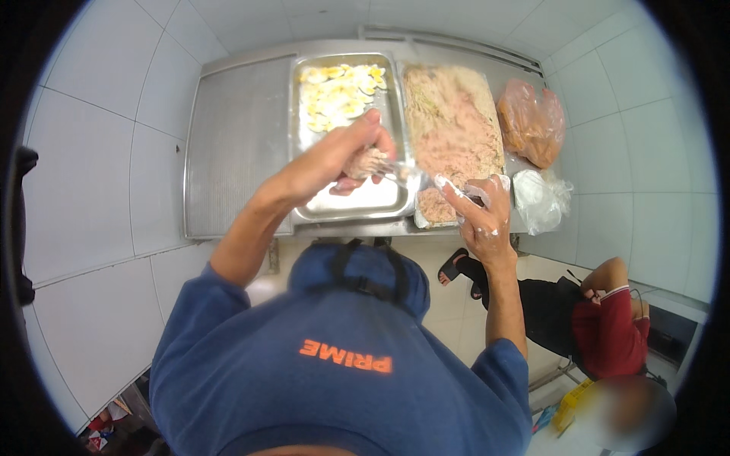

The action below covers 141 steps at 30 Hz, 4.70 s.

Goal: The person washes hands, walks to a stainless steel prep table, and assembles small food balls by scooping ground meat with a fork and wrapping it around sliced egg pieces. The person places the finished balls on a tray and repeats the process.

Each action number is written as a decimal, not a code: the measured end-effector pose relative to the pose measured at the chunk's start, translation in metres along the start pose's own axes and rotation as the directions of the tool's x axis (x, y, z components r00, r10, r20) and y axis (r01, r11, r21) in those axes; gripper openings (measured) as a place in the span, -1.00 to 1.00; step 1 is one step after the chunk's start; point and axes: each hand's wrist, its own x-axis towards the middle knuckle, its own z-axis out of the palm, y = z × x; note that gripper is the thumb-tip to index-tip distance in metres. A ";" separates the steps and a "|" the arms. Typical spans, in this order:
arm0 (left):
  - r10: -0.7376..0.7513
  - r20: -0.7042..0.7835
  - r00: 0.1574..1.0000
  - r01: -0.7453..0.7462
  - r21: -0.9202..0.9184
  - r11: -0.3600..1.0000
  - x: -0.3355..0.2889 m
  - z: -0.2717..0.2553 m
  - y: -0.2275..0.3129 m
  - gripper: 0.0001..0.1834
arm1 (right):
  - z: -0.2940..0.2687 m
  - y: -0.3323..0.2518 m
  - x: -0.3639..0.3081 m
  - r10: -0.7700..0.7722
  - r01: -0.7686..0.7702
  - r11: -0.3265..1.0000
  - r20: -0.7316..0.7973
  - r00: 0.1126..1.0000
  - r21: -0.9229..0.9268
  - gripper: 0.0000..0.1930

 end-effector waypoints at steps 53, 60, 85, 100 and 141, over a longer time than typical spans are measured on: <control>-0.116 -0.780 0.614 0.476 0.250 0.843 -0.147 -0.094 -0.328 -0.66 | 0.046 0.014 -0.027 0.359 -0.359 0.927 0.026 0.933 0.106 -0.58; 0.338 -0.698 0.632 0.279 0.611 0.740 -0.055 -0.099 -0.245 -0.68 | 0.036 0.017 -0.029 0.477 -0.466 0.872 -0.041 0.878 0.148 -0.61; -0.123 -0.615 0.779 0.148 -0.010 0.989 0.062 -0.113 -0.188 -0.79 | 0.129 0.200 -0.105 0.772 -0.748 0.636 0.178 0.610 -0.191 -0.64; -0.103 -0.513 0.852 -0.208 -0.514 0.832 0.030 -0.052 -0.136 -0.75 | 0.107 0.144 -0.078 0.707 -0.741 0.668 0.249 0.662 0.072 -0.50; 0.000 -0.529 0.849 -0.504 -0.808 0.305 0.033 0.007 -0.071 -0.72 | 0.062 0.061 -0.046 0.539 -0.543 0.839 0.083 0.838 0.028 -0.44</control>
